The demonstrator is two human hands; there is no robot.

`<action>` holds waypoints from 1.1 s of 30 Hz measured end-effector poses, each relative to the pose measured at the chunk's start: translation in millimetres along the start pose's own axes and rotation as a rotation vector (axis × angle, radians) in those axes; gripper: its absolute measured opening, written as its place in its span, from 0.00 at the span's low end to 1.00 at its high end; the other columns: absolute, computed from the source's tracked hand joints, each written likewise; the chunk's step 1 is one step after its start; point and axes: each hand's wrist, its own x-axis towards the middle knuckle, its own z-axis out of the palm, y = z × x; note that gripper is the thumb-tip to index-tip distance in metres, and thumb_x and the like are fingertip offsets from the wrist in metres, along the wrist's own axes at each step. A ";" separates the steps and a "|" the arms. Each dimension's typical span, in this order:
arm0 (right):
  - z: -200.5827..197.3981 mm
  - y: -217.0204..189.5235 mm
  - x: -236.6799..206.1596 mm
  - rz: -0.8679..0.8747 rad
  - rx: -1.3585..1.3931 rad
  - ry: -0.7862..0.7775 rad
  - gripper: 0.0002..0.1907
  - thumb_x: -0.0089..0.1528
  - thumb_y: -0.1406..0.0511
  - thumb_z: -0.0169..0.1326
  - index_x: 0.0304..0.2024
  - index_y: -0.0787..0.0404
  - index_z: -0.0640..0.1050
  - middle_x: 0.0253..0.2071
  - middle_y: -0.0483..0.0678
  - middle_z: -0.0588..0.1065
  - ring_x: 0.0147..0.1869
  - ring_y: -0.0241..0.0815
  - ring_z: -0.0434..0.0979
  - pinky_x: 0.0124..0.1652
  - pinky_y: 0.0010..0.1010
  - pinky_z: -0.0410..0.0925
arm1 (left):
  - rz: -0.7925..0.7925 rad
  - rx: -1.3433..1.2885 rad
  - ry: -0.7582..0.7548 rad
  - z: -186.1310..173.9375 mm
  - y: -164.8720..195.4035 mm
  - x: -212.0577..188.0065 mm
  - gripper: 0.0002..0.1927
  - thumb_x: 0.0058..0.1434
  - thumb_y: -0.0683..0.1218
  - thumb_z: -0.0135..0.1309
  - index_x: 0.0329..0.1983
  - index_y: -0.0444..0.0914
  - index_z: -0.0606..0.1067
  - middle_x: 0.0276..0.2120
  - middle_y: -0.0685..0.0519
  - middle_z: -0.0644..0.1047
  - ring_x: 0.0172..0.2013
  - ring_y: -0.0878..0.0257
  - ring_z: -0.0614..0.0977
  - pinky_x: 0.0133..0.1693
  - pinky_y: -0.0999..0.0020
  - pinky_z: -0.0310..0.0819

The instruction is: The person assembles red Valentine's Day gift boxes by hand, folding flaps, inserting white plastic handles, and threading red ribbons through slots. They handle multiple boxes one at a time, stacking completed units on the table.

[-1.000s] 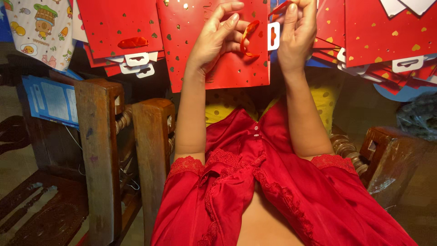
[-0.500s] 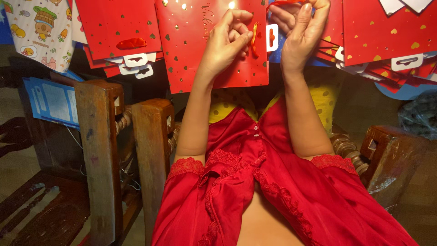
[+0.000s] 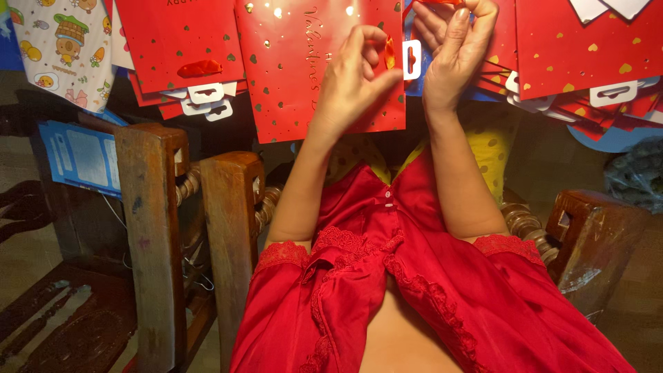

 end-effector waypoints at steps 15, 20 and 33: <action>-1.0 -11.5 -2.1 0.097 0.100 -0.071 0.07 0.78 0.66 0.39 0.53 0.63 0.67 0.40 0.55 0.78 0.40 0.46 0.83 0.42 0.34 0.77 | -0.074 -0.181 0.148 5.2 8.1 -33.2 0.17 0.65 0.41 0.59 0.57 0.39 0.74 0.24 0.58 0.77 0.24 0.74 0.79 0.28 0.75 0.76; 4.8 -33.3 -11.2 0.082 -0.068 -0.387 0.05 0.77 0.68 0.42 0.51 0.64 0.68 0.35 0.53 0.77 0.37 0.44 0.79 0.43 0.31 0.73 | 0.009 -0.132 0.215 -0.6 9.1 -41.1 0.17 0.67 0.39 0.59 0.59 0.40 0.76 0.27 0.57 0.79 0.27 0.73 0.79 0.31 0.75 0.76; 19.3 -80.9 -2.0 -0.285 -0.827 -0.845 0.06 0.68 0.69 0.52 0.44 0.68 0.74 0.42 0.57 0.75 0.50 0.58 0.73 0.52 0.45 0.66 | 0.200 0.018 0.287 -36.4 61.7 -62.6 0.18 0.65 0.35 0.61 0.58 0.41 0.79 0.31 0.54 0.73 0.29 0.69 0.77 0.33 0.75 0.74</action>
